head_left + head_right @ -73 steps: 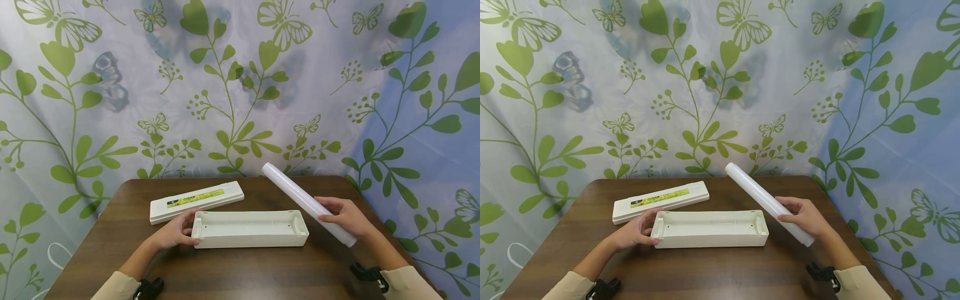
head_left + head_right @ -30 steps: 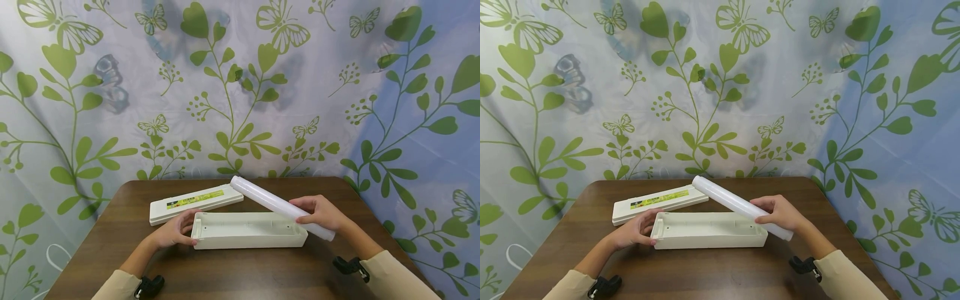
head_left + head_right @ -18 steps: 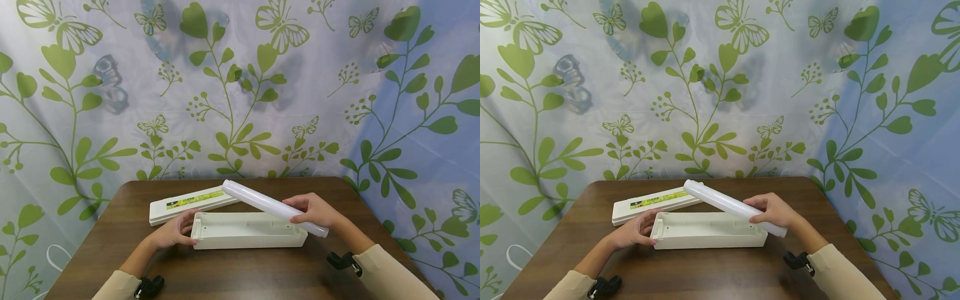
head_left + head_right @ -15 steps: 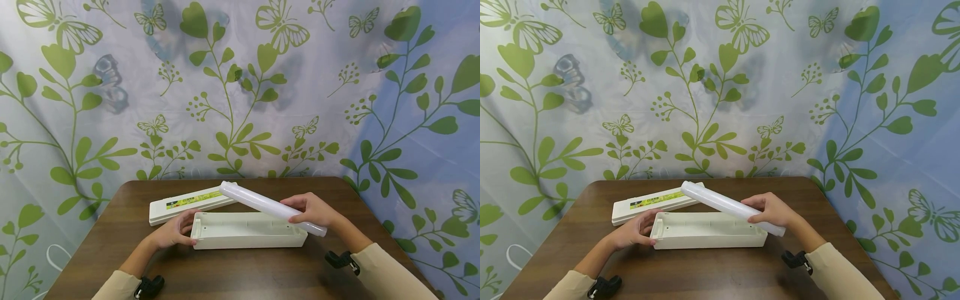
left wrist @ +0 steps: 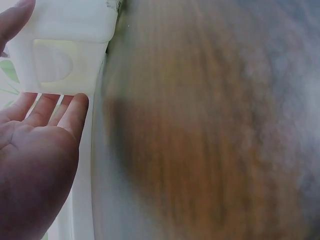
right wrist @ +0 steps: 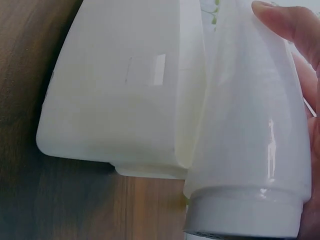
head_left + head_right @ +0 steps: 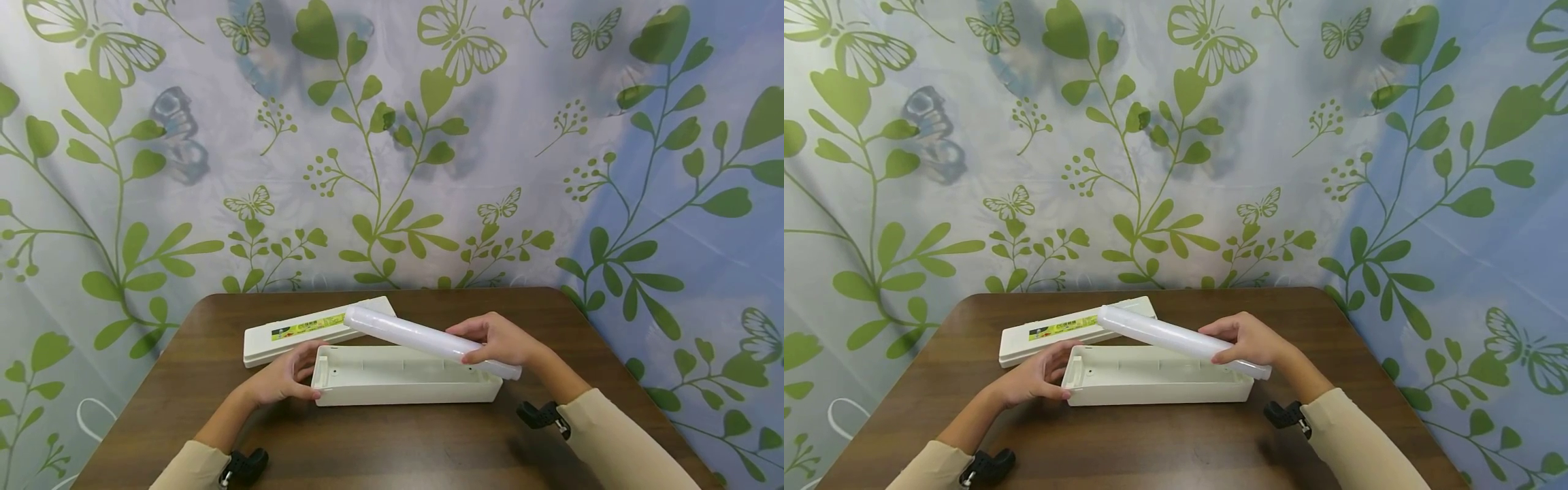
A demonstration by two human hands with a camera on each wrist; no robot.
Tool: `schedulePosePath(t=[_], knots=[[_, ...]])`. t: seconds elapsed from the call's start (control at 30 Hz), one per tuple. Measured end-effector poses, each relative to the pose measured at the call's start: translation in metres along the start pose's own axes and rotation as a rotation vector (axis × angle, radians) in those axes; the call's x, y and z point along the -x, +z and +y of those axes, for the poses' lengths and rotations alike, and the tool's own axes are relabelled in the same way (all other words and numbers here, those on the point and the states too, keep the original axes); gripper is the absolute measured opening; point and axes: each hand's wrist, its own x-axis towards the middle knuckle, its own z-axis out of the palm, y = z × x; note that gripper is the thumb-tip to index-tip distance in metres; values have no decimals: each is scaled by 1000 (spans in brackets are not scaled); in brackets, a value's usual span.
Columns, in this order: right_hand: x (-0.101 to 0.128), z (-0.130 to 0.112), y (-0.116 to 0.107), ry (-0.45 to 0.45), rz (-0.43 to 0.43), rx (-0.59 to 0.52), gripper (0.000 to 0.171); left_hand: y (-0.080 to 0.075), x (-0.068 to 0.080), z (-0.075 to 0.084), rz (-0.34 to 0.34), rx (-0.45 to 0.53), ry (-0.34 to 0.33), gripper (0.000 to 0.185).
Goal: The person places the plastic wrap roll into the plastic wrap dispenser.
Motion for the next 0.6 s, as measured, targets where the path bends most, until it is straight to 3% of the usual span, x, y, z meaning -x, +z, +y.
schedulePosePath(t=[0.6], knots=[[-16,0,-3,-71,-130,-19,48,-2,-1,-1,-5,-6,3,95]])
